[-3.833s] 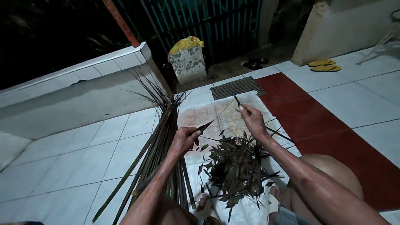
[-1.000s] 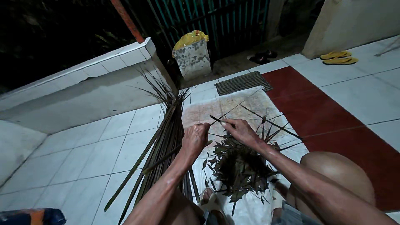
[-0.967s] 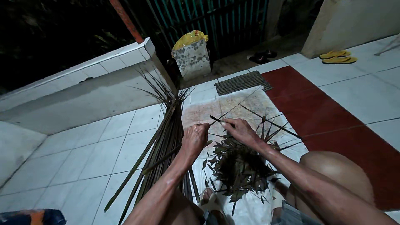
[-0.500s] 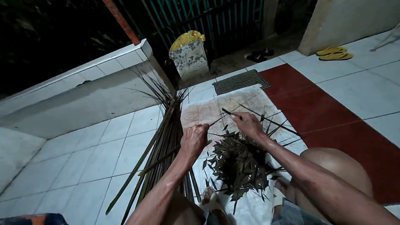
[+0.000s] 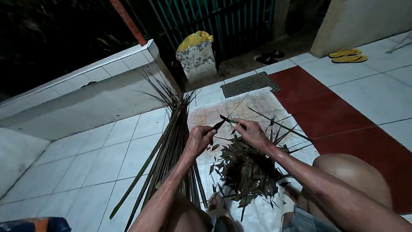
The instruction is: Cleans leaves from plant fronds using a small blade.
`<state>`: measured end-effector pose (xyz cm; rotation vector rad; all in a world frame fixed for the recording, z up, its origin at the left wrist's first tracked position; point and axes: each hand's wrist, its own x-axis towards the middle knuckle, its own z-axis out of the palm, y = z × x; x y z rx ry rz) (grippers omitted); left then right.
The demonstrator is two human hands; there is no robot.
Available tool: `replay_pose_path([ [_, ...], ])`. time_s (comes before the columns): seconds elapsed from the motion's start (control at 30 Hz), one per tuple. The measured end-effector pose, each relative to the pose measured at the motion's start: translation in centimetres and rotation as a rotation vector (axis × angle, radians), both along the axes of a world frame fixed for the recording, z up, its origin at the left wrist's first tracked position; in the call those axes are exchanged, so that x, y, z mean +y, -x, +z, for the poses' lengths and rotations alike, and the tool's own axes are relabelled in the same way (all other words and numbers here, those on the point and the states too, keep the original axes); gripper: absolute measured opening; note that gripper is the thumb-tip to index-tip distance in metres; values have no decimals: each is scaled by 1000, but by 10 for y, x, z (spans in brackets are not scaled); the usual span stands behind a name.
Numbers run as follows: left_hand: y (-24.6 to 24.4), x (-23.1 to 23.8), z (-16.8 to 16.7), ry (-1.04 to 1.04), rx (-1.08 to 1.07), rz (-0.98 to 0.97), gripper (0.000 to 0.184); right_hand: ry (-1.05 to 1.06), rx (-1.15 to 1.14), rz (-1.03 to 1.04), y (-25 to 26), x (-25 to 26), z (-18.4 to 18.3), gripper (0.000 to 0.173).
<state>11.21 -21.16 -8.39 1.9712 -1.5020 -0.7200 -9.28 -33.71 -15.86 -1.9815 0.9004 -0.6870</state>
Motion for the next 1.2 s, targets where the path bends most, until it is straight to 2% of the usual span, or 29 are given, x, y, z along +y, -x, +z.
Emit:
replay_pose_path([
  [0.2, -3, -1, -2, -24, 70, -16, 27, -2, 26, -78, -1, -9, -2, 35],
  [0.37, -6, 3, -3, -52, 96, -37, 27, -18, -24, -290, 10, -30, 1, 37],
  [0.43, -7, 4, -2, -52, 111, -12, 27, 11, -83, -311, 13, -31, 4, 37],
  [0.5, -7, 4, -2, -53, 100, 7, 27, -25, -143, -200, 12, -25, 4, 39],
  [0.6, -3, 1, 0, -41, 96, -12, 28, -225, -202, 58, 3, -9, 3, 41],
  [0.7, 6, -2, 0, -54, 133, -59, 28, -368, -299, 116, -7, -1, 3, 36],
  [0.83, 6, -3, -3, -71, 184, -113, 29, -338, -380, 78, -9, -10, 6, 31],
  [0.93, -1, 0, -6, -60, 171, -116, 29, -263, -344, 12, -8, -16, 7, 31],
  [1.03, -7, 0, -9, -13, 75, -58, 28, -161, -187, -10, -5, -10, 9, 38],
  [1.2, -7, -3, -9, 22, -152, 21, 27, -69, -95, 141, -9, 11, 14, 36],
])
